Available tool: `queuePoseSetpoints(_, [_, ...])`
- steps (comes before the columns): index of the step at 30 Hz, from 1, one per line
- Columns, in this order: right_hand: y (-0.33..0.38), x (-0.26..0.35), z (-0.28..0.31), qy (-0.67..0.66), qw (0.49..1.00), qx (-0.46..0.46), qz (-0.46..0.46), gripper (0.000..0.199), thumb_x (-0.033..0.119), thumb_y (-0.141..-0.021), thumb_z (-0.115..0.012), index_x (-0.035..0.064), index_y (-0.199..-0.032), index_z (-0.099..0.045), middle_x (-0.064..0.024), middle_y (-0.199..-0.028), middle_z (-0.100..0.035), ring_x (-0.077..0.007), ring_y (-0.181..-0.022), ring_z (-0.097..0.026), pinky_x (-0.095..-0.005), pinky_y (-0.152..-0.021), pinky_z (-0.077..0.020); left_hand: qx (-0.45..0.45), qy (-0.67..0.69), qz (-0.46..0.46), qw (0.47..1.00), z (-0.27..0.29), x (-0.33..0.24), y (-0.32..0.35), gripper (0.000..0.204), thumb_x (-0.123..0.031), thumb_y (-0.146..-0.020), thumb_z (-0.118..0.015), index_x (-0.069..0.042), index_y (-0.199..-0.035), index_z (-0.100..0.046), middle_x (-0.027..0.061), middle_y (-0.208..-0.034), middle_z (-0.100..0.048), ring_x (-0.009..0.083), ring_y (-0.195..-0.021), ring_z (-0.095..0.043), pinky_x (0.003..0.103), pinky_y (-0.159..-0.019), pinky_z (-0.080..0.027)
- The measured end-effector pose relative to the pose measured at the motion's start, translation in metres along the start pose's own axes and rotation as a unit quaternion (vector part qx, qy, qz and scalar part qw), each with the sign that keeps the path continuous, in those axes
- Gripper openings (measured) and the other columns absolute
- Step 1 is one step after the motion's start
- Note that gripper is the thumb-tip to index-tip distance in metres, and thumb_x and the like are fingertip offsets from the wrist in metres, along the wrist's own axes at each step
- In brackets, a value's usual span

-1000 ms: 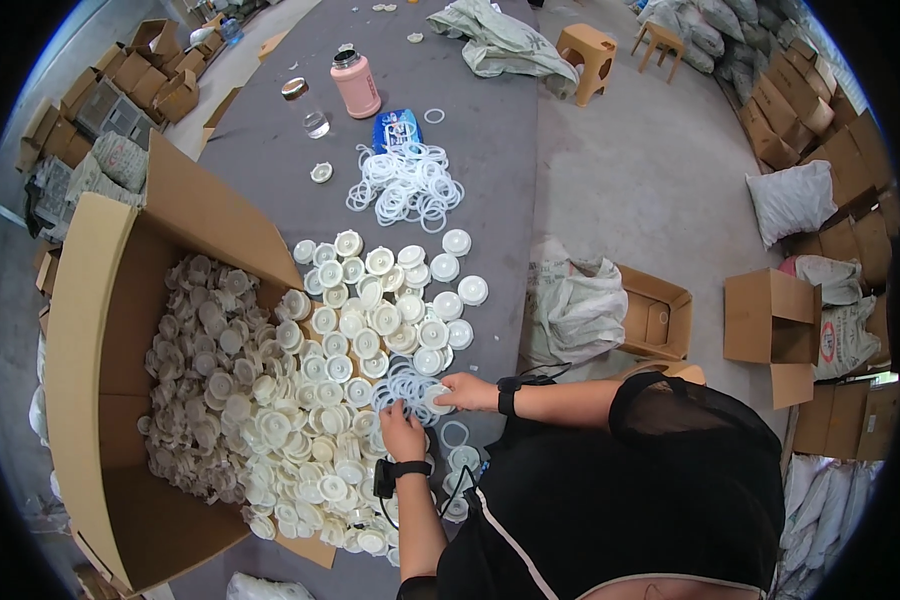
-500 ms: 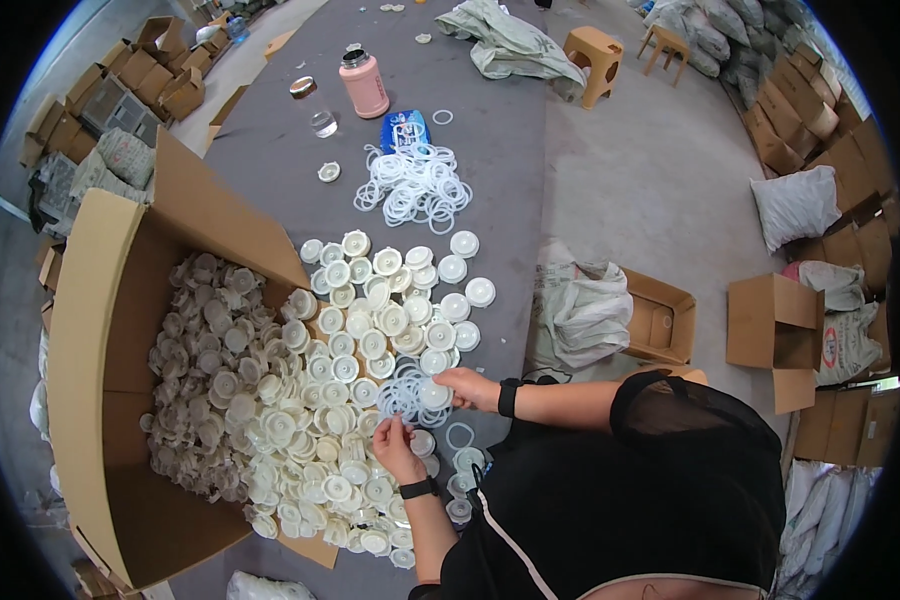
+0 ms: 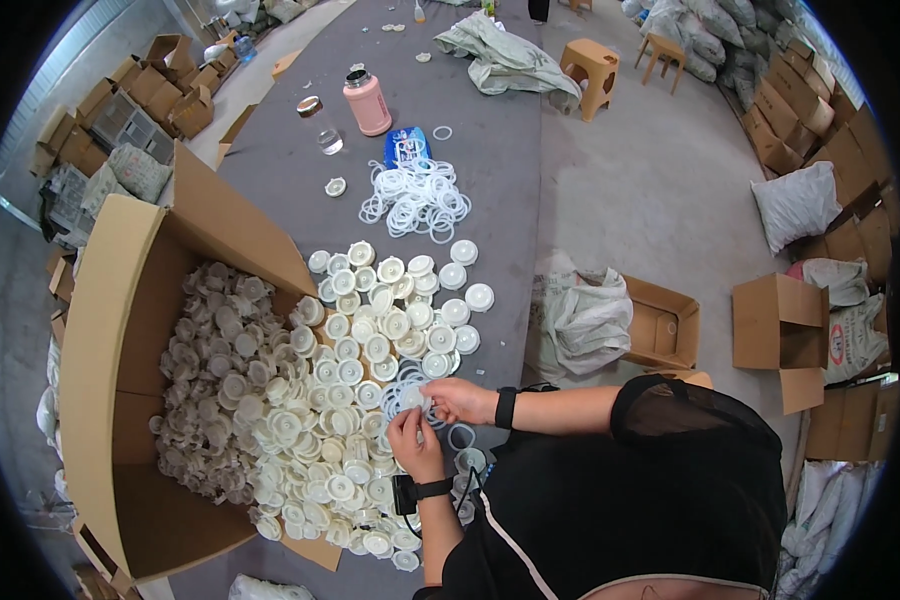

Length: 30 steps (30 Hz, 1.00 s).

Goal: Sort and assemble small white plastic caps and rings at a manufacturing table.

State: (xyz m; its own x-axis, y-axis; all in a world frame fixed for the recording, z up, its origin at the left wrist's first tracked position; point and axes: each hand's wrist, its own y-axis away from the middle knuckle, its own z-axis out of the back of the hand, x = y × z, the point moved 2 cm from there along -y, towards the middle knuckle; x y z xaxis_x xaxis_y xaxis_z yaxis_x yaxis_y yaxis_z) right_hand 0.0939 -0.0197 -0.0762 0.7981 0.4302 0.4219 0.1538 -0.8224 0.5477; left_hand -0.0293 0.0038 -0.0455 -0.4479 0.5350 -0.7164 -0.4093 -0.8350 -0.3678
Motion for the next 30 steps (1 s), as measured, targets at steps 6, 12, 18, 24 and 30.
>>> queuePoseSetpoints(6, [0.008, 0.0, -0.009, 0.037, 0.997, 0.007, 0.068, 0.013, 0.019, -0.08, -0.055, 0.0102, -0.086, -0.047, 0.0037, -0.066, -0.046, -0.0054, -0.05, -0.044, -0.0188, -0.042, -0.0321, -0.082, 0.104, 0.117, 0.984, 0.004, -0.004, 0.005, 0.007, -0.001, -0.074, -0.057, -0.001, -0.08, -0.055, 0.0093, -0.09, -0.052, 0.0198, -0.082, -0.051, 0.027, -0.065, -0.042])
queuePoseSetpoints(12, [0.017, 0.0, -0.022, 0.056, 0.993, 0.046, 0.095, 0.012, 0.017, -0.081, -0.054, 0.0089, -0.087, -0.048, 0.0037, -0.062, -0.045, -0.0055, -0.052, -0.044, -0.0186, -0.044, -0.0327, -0.14, 0.532, 0.358, 0.754, -0.002, 0.013, 0.011, 0.015, -0.009, -0.078, -0.056, -0.004, -0.09, -0.05, 0.0024, -0.084, -0.054, 0.0106, -0.067, -0.05, 0.022, -0.058, -0.041])
queuePoseSetpoints(18, [0.017, -0.006, -0.025, 0.027, 0.992, 0.055, 0.111, 0.014, 0.021, -0.081, -0.051, 0.0079, -0.086, -0.049, 0.0023, -0.061, -0.047, -0.0055, -0.045, -0.04, -0.0186, -0.04, -0.0298, -0.06, 0.678, 0.404, 0.611, -0.003, 0.019, 0.01, 0.016, -0.013, -0.078, -0.054, -0.005, -0.091, -0.052, 0.0019, -0.079, -0.056, 0.0083, -0.06, -0.05, 0.018, -0.049, -0.038])
queuePoseSetpoints(24, [0.022, -0.002, -0.03, 0.049, 0.982, 0.086, 0.159, 0.022, 0.027, -0.083, -0.046, 0.0071, -0.075, -0.052, 0.0028, -0.056, -0.045, -0.0048, -0.041, -0.035, -0.0187, -0.037, -0.0245, -0.015, 0.744, 0.406, 0.53, 0.005, 0.007, 0.003, 0.011, -0.018, -0.078, -0.051, -0.007, -0.077, -0.05, -0.0005, -0.063, -0.048, 0.0073, -0.042, -0.032, 0.02, -0.039, -0.028])
queuePoseSetpoints(30, [0.044, 0.005, -0.05, 0.104, 0.974, 0.091, 0.18, 0.027, 0.03, -0.082, -0.048, 0.0077, -0.07, -0.056, 0.0048, -0.053, -0.046, -0.0024, -0.04, -0.034, -0.0173, -0.036, -0.024, -0.05, 0.643, 0.415, 0.642, 0.013, -0.024, -0.006, 0.017, -0.025, -0.081, -0.049, -0.009, -0.073, -0.049, -0.003, -0.058, -0.048, 0.0051, -0.038, -0.034, 0.019, -0.034, -0.025])
